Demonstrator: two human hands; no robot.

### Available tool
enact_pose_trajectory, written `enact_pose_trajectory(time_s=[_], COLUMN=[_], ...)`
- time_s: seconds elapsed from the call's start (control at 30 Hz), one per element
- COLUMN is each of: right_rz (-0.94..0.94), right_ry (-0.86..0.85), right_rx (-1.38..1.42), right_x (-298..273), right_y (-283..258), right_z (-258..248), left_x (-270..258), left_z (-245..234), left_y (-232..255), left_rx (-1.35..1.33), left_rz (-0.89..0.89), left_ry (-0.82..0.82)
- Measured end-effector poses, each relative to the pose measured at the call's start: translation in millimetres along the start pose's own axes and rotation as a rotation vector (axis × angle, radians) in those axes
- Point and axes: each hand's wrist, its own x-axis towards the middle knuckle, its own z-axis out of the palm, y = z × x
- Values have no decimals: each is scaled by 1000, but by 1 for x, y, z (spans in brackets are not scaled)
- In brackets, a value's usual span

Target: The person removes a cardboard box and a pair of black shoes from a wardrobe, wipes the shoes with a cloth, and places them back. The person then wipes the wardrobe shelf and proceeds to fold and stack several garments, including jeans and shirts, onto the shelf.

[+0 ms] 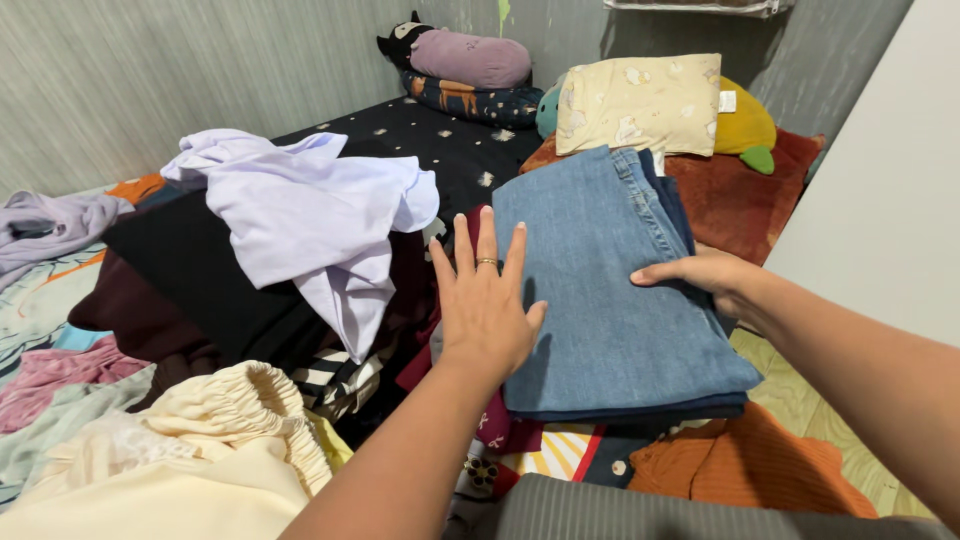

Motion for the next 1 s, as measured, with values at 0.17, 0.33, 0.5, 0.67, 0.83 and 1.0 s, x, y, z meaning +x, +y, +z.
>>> enact_pose_trajectory(time_s=[0.17, 0.33, 0.5, 0.67, 0.83, 1.0], right_rz=[-8, 4, -69, -16, 35, -136], right_ry=[55, 0, -63, -62, -24, 163], right_rx=[-27, -51, -60, -80, -141, -71], right_x=[-1, 5, 14, 21, 27, 21], right_y=[-5, -6, -5, -12, -20, -13], right_z=[8, 14, 19, 25, 34, 46], left_x=[3, -4, -5, -7, -12, -18], left_z=[6, 18, 26, 30, 30, 26], left_y=[-4, -13, -20, -29, -34, -31], left_rx=[-12, -39, -43, -82, -110, -84], left_rz=[-21, -52, -82, -88, -85, -77], left_ry=[-77, -183, -245, -234, -236, -269])
